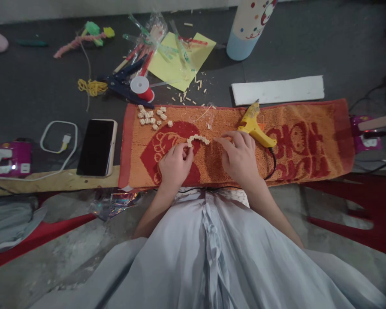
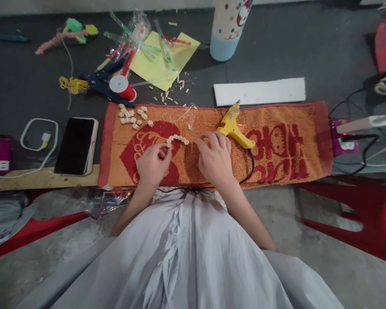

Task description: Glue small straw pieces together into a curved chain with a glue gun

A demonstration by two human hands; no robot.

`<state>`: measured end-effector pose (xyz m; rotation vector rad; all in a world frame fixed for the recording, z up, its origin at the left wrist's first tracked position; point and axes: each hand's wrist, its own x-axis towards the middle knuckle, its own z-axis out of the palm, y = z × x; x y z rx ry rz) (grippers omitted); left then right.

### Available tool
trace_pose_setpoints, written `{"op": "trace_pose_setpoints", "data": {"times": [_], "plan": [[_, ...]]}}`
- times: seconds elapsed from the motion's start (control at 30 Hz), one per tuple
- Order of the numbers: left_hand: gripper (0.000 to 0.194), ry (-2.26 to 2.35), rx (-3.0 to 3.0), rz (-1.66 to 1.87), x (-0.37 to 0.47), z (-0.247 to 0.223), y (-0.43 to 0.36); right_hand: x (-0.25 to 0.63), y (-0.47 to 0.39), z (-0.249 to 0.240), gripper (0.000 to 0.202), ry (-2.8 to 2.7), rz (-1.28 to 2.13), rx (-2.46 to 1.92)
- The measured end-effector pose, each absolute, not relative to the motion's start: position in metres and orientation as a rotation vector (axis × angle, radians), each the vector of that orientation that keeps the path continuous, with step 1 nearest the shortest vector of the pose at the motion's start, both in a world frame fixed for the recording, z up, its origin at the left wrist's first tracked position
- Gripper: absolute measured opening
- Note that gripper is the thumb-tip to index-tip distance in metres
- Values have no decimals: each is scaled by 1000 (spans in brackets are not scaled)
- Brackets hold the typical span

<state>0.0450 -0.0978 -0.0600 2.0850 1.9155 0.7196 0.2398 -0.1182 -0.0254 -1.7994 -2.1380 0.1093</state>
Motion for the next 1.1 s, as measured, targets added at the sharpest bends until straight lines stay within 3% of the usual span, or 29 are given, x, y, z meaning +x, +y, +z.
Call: {"op": "trace_pose_setpoints", "data": {"times": [1.1], "plan": [[15,1907,2131,774,45,-63,-97,240,-119,-26,40,-2128,141,-1801]]}}
